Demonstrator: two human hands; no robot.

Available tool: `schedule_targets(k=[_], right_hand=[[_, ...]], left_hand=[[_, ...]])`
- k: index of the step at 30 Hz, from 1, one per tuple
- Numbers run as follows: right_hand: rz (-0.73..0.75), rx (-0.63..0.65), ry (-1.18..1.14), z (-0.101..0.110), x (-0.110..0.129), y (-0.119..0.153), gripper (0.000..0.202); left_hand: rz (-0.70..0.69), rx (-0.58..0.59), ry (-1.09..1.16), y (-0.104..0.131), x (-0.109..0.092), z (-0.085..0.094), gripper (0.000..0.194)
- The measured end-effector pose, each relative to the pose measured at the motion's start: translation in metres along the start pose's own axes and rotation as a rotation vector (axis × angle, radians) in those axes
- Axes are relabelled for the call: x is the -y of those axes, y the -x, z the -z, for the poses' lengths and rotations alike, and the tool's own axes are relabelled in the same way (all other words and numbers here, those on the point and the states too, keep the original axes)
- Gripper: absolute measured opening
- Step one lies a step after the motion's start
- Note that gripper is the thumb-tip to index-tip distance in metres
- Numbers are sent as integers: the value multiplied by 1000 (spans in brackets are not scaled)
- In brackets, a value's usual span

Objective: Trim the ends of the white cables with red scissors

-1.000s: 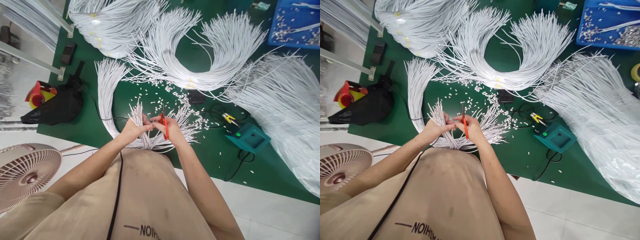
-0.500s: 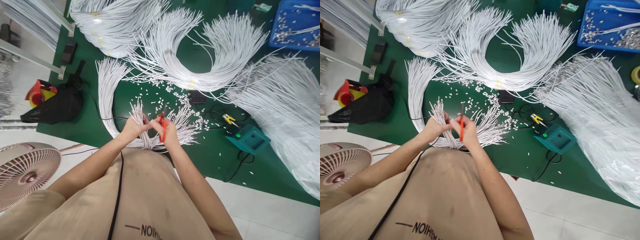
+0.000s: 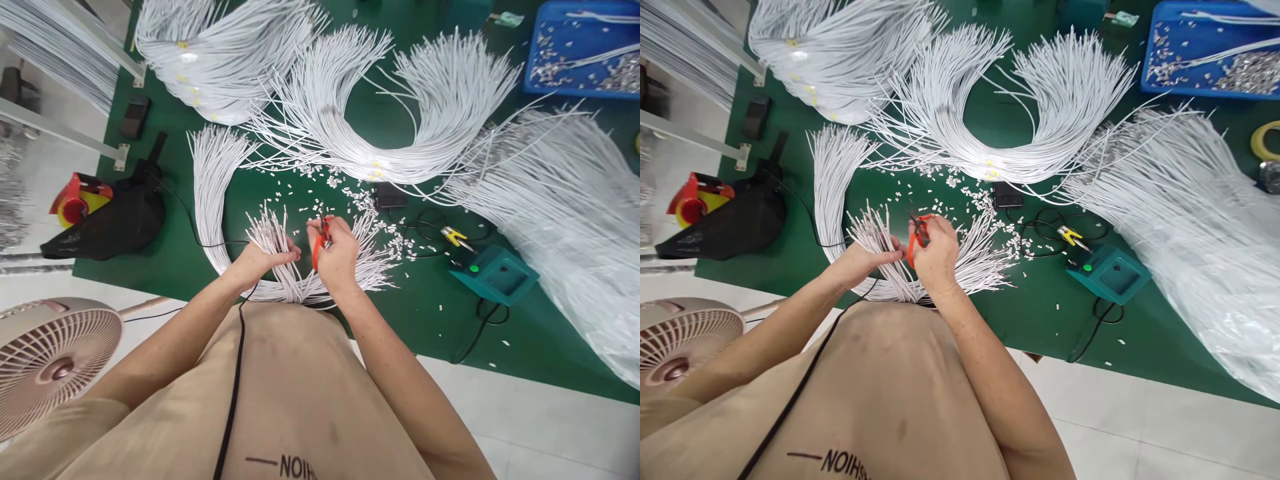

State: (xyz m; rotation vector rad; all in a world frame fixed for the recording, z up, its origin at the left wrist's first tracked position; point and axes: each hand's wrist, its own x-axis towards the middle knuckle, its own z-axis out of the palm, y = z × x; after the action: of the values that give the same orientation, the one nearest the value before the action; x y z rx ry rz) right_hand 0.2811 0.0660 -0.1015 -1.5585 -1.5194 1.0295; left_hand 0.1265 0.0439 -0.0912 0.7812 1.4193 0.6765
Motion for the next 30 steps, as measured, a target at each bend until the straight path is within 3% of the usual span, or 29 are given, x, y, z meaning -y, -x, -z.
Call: schedule_targets(k=[6, 9, 13, 18, 22, 25, 30], right_hand=[[-61, 253, -171, -11, 14, -8, 17], [-156, 292, -268, -15, 8, -8, 18], [-298, 351, -593, -16, 1, -6, 20], [-301, 355, -762, -16, -1, -4, 20], [-229, 310, -547, -12, -6, -5, 25], [-121, 296, -165, -4, -14, -5, 24], [16, 472, 367, 7, -20, -3, 27]], left_hand=[[-101, -61, 53, 0, 1, -5, 37], [-98, -85, 184, 1, 4, -6, 30], [-91, -66, 320, 4, 4, -8, 23], [-106, -45, 300, 5, 0, -13, 23], [-128, -87, 238, 5, -2, -13, 25], [-83, -105, 237, 4, -1, -11, 28], [-72, -118, 209, 4, 0, -10, 27]])
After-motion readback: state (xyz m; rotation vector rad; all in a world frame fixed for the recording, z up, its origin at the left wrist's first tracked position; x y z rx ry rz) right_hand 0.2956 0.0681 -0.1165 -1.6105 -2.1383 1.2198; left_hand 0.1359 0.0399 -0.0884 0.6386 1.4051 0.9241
